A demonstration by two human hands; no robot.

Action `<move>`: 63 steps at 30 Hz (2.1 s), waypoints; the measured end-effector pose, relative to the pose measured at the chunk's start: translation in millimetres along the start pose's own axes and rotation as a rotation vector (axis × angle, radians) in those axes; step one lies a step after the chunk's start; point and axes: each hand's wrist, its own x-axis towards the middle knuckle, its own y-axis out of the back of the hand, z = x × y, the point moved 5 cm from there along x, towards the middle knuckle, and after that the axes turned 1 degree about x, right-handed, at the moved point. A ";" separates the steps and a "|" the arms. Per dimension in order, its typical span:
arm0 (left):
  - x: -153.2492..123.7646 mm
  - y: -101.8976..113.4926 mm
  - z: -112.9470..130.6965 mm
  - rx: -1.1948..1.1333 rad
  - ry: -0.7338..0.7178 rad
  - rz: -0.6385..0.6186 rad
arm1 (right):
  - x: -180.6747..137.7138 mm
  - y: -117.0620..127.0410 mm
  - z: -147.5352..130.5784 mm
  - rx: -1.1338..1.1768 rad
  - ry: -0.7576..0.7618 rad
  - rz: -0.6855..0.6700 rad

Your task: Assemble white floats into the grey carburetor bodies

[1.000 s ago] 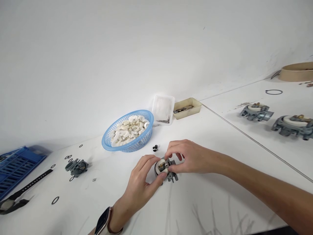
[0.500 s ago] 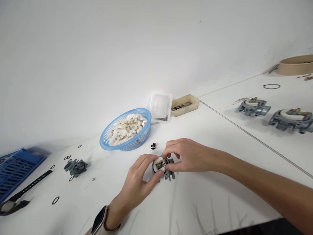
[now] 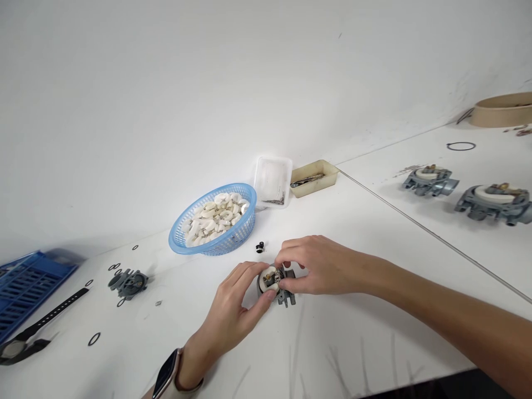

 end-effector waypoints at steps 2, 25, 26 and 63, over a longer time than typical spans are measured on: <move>0.6 0.5 -0.1 0.001 -0.003 -0.003 | -0.9 0.3 -1.8 -0.018 -0.001 -0.004; -0.7 3.0 0.1 0.027 0.012 -0.095 | -1.4 0.2 -10.3 -0.033 -0.041 -0.105; -1.0 2.8 0.0 0.028 0.012 -0.096 | -1.5 0.1 -10.2 -0.034 -0.040 -0.105; -0.7 3.0 0.5 0.034 0.023 -0.087 | -0.5 -0.7 -11.0 -0.052 -0.030 -0.103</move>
